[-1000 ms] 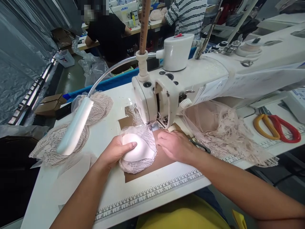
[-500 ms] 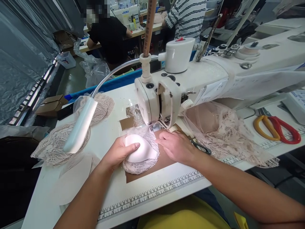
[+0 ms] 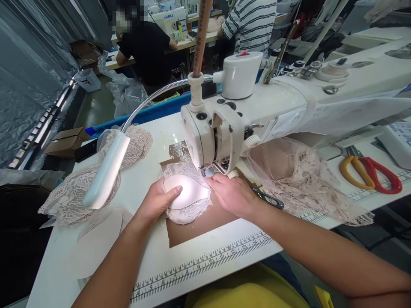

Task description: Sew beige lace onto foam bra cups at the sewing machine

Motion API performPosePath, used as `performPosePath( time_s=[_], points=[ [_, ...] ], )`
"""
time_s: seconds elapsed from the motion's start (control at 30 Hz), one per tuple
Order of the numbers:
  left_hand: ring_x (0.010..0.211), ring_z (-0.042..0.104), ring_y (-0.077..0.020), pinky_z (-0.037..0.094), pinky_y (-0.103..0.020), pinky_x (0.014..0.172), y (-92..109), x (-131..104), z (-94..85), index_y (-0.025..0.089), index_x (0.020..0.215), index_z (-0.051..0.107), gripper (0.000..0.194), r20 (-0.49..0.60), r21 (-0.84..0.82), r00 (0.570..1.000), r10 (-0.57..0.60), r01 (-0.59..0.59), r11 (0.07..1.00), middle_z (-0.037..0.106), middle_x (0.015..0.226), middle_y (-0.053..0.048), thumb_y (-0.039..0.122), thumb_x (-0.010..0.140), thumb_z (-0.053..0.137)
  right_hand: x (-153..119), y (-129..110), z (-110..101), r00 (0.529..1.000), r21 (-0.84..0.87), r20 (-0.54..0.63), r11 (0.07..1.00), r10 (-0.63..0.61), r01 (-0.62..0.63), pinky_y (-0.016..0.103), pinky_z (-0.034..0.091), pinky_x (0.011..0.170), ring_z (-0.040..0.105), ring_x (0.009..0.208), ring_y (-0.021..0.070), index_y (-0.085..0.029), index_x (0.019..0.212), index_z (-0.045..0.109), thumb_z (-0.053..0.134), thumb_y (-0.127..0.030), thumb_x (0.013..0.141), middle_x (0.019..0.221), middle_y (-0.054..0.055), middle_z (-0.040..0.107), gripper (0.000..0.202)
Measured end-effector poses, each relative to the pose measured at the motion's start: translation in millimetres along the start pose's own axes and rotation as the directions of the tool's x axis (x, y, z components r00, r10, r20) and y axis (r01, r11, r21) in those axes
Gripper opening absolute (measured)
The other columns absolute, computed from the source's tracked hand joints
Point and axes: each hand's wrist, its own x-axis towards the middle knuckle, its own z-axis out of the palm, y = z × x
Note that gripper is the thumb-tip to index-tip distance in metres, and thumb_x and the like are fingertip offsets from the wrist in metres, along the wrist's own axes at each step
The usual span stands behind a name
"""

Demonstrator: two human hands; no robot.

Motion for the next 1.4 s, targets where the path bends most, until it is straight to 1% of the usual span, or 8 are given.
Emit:
performPosePath(
  time_s=[0.13,0.23,0.43,0.7,0.87,1.03,1.3,1.4],
  points=[
    [0.1,0.064,-0.0304,0.05,-0.039,0.087,-1.0,0.5,-0.7,0.01,0.119,0.056,0.064,-0.011,-0.013,0.999,0.034,-0.034,0.999,0.067,0.11,-0.016,0.039,0.067,0.078,-2.6,3.8,5.3,0.997,0.005,-0.079,1.0,-0.01,0.01,0.03,0.031,0.059,0.048,0.068,0.0174,-0.017,0.111,0.066,0.044,-0.012,0.085,0.086,0.006,0.064,0.034],
    [0.105,0.061,-0.0302,0.048,-0.039,0.09,-1.6,0.2,-1.9,0.011,0.12,0.056,0.062,-0.008,-0.003,0.998,0.068,-0.068,0.998,0.067,0.113,-0.015,0.039,0.068,0.077,-4.9,6.5,7.6,0.99,0.027,-0.129,0.998,-0.055,0.059,0.03,0.032,0.059,0.048,0.068,0.0165,-0.017,0.111,0.066,0.045,-0.012,0.086,0.088,0.005,0.065,0.033],
    [0.104,0.062,-0.0281,0.049,-0.035,0.089,-1.4,0.7,-2.7,0.015,0.117,0.059,0.06,-0.074,0.015,0.99,0.12,-0.12,0.993,0.068,0.11,-0.011,0.04,0.066,0.078,-5.5,5.1,5.9,0.987,0.028,-0.117,0.993,-0.112,0.116,0.03,0.029,0.055,0.045,0.064,0.0149,-0.016,0.107,0.067,0.045,-0.012,0.087,0.081,0.005,0.061,0.03],
    [0.102,0.062,-0.0271,0.049,-0.033,0.086,-2.1,4.0,-4.4,0.014,0.119,0.057,0.058,-0.129,0.056,0.982,0.139,-0.132,0.99,0.068,0.108,-0.011,0.04,0.07,0.075,-2.9,2.4,3.8,0.998,0.032,-0.055,0.999,-0.035,0.037,0.03,0.028,0.055,0.046,0.066,0.0158,-0.015,0.113,0.065,0.046,-0.01,0.084,0.087,0.006,0.062,0.034],
    [0.104,0.061,-0.0256,0.047,-0.033,0.089,-2.8,2.4,-5.1,0.016,0.118,0.058,0.049,-0.108,0.1,0.978,0.178,-0.167,0.981,0.066,0.114,-0.01,0.037,0.076,0.07,-4.2,6.6,9.7,0.984,0.052,-0.091,0.986,-0.155,0.16,0.029,0.026,0.057,0.046,0.072,0.0161,-0.019,0.113,0.064,0.047,-0.009,0.083,0.085,0.004,0.06,0.035],
    [0.102,0.062,-0.0272,0.048,-0.036,0.089,-2.9,-0.4,-4.9,0.016,0.118,0.059,0.054,-0.135,0.109,0.978,0.16,-0.146,0.983,0.067,0.111,-0.01,0.038,0.071,0.073,-5.7,5.6,11.3,0.978,0.018,-0.09,0.981,-0.19,0.192,0.029,0.026,0.06,0.044,0.075,0.0161,-0.02,0.105,0.066,0.05,-0.008,0.082,0.087,0.004,0.058,0.03],
    [0.103,0.062,-0.0285,0.047,-0.036,0.09,0.6,-5.1,-9.9,0.013,0.118,0.06,0.057,-0.037,0.09,0.994,0.101,-0.098,0.991,0.068,0.111,-0.012,0.037,0.068,0.076,-5.9,-0.1,4.9,0.993,-0.059,-0.039,0.992,-0.114,0.112,0.032,0.028,0.064,0.048,0.078,0.0183,-0.019,0.109,0.064,0.051,-0.01,0.082,0.089,0.006,0.061,0.031],
    [0.102,0.062,-0.0292,0.046,-0.037,0.089,4.5,-6.4,-12.9,0.013,0.115,0.061,0.054,-0.026,0.153,0.997,0.073,-0.068,0.986,0.068,0.109,-0.012,0.037,0.069,0.075,-3.7,-1.1,4.1,0.995,-0.061,-0.023,0.994,-0.093,0.091,0.032,0.029,0.064,0.049,0.078,0.019,-0.018,0.11,0.063,0.05,-0.01,0.083,0.088,0.006,0.061,0.032]
  ],
)
